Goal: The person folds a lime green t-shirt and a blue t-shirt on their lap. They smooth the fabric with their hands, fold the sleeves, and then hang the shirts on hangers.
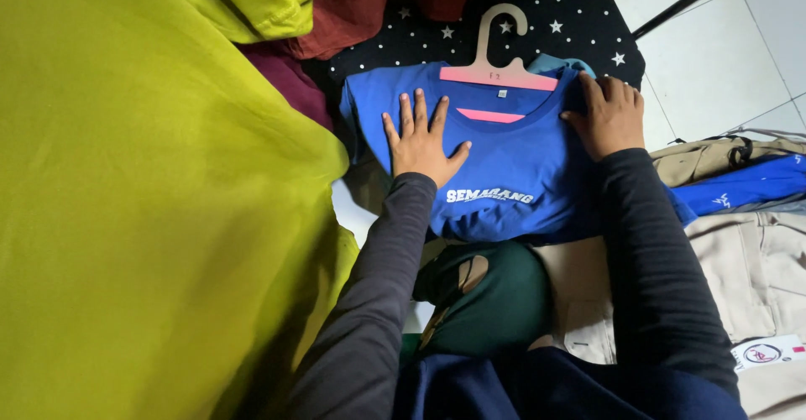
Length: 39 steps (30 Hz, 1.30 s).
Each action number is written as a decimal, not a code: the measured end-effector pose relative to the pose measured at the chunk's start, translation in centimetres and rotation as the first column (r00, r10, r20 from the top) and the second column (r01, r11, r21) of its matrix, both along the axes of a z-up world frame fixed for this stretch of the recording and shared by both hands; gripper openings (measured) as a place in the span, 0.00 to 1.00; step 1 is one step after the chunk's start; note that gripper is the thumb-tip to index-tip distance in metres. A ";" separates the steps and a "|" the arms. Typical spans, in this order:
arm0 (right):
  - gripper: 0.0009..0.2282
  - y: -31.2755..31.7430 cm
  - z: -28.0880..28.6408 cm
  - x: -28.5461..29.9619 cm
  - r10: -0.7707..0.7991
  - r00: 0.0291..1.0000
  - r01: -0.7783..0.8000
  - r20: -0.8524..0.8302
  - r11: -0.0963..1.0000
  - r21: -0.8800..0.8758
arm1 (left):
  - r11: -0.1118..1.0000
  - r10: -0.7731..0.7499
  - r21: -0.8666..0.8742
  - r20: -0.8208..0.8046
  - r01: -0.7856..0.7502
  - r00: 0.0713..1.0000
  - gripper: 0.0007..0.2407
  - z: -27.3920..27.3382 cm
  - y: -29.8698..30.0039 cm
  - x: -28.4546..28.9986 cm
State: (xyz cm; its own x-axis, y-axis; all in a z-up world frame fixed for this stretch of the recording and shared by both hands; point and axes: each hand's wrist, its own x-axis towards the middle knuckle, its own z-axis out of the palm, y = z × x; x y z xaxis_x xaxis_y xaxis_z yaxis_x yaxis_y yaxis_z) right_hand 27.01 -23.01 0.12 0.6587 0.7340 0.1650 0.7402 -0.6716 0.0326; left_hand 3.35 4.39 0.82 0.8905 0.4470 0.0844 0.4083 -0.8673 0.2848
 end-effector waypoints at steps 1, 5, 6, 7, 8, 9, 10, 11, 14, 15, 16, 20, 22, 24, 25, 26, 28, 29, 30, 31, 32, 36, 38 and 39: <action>0.38 0.2 0.2 -0.1 -0.002 1.000 0.002 0.000 1.000 0.003 | 1.000 -0.002 0.003 0.000 0.002 1.000 0.38 0.1 0.0 0.0; 0.36 0.7 1.1 -1.0 -0.030 1.000 0.030 -0.001 0.999 0.017 | 1.000 0.001 0.013 -0.005 -0.001 1.000 0.38 0.1 0.1 0.0; 0.36 0.8 1.4 -1.2 -0.064 0.997 0.064 -0.042 0.998 -0.003 | 1.000 0.001 0.012 -0.007 -0.001 1.000 0.38 0.1 0.1 0.0; 0.36 0.7 1.2 -1.2 -0.066 0.997 0.066 -0.043 0.998 -0.003 | 1.000 -0.001 0.012 -0.007 0.001 1.000 0.38 0.2 0.0 0.0; 0.36 0.6 0.9 -1.1 -0.050 0.995 0.056 -0.085 0.996 0.070 | 1.000 0.000 0.018 -0.008 0.000 1.000 0.38 0.3 0.0 0.0; 0.36 0.5 0.6 -1.0 -0.031 0.992 0.049 -0.126 0.989 0.143 | 1.000 0.000 0.023 -0.008 0.000 1.000 0.38 0.4 0.0 0.0; 0.36 0.5 0.5 -1.0 -0.030 0.992 0.048 -0.125 0.988 0.144 | 1.000 0.001 0.024 -0.007 -0.001 1.000 0.38 0.4 0.0 0.0; 0.35 0.5 0.3 -0.9 -0.043 0.988 0.065 -0.149 0.987 0.147 | 1.000 0.002 0.026 -0.003 -0.002 1.000 0.38 0.4 0.0 0.0; 0.34 -0.1 -1.0 0.2 -0.075 0.981 0.095 -0.180 0.990 0.106 | 0.999 0.007 0.033 0.000 -0.007 1.000 0.37 0.4 0.0 -0.1; 0.33 -0.4 -1.6 0.8 -0.094 0.978 0.107 -0.184 0.992 0.060 | 0.999 0.010 0.038 -0.001 -0.010 1.000 0.37 0.4 0.0 -0.1; 0.33 0.2 -0.5 0.5 -0.097 0.978 0.109 -0.185 0.992 0.061 | 0.999 0.007 0.039 -0.001 -0.007 1.000 0.37 0.3 -0.1 -0.1; 0.30 1.6 -0.3 1.1 -0.163 0.980 0.165 -0.116 0.986 0.007 | 0.999 0.007 0.034 0.003 -0.007 1.000 0.38 0.3 0.0 0.0; 0.26 1.7 -2.0 1.5 -0.165 0.985 0.167 -0.044 0.985 0.036 | 1.000 0.007 0.028 0.001 -0.007 1.000 0.38 0.3 0.0 0.0; 0.22 2.0 -3.1 1.1 -0.171 0.978 0.162 0.122 0.984 0.076 | 1.000 0.010 0.020 0.000 -0.010 1.000 0.38 0.3 0.0 0.0; 0.22 2.0 -3.5 0.9 -0.170 0.978 0.161 0.120 0.984 0.076 | 1.000 0.011 0.020 -0.002 -0.011 1.000 0.38 0.2 -0.1 0.0; 0.23 2.0 -3.8 0.9 -0.149 0.965 0.124 0.217 0.984 0.126 | 1.000 0.013 0.023 -0.001 -0.013 1.000 0.38 0.2 -0.1 0.0; 0.24 2.0 -3.9 0.7 -0.131 0.941 0.080 0.312 0.982 0.172 | 1.000 0.017 0.026 -0.001 -0.017 1.000 0.38 0.2 -0.1 0.1; 0.24 1.9 -3.7 0.6 -0.143 0.921 0.078 0.363 0.979 0.189 | 0.999 0.014 0.029 0.002 -0.014 1.000 0.39 0.2 -0.2 0.1; 0.25 2.0 -3.5 0.6 -0.154 0.898 0.072 0.413 0.975 0.208 | 0.999 0.013 0.033 0.007 -0.014 1.000 0.39 0.2 0.0 0.1; 0.25 2.8 -1.6 -0.3 -0.152 0.898 0.068 0.413 0.975 0.211 | 0.999 0.017 0.036 0.007 -0.017 1.000 0.39 0.5 0.0 0.1; 0.22 3.4 0.3 -1.3 -0.197 0.907 0.121 0.372 0.969 0.216 | 0.998 0.012 0.063 -0.011 -0.012 1.000 0.39 0.7 -0.1 0.1; 0.20 4.0 2.8 -2.2 -0.218 0.916 0.165 0.337 0.970 0.179 | 0.995 0.009 0.096 -0.032 -0.005 0.999 0.40 0.9 -0.1 0.0; 0.19 4.5 2.9 -2.4 -0.235 0.929 0.197 0.286 0.968 0.156 | 0.996 0.003 0.090 -0.039 0.001 0.999 0.40 0.9 0.0 0.0; 0.19 4.7 3.0 -2.5 -0.254 0.938 0.228 0.234 0.965 0.130 | 0.997 -0.003 0.083 -0.046 0.007 0.999 0.40 0.9 0.0 0.1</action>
State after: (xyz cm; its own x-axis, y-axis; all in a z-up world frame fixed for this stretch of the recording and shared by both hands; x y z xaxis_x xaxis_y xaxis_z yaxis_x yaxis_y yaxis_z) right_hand 24.56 -18.34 3.13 0.7429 0.5299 0.4090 0.5330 -0.8379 0.1175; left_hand 3.42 4.37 1.73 0.8967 0.4354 0.0804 0.4145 -0.8894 0.1929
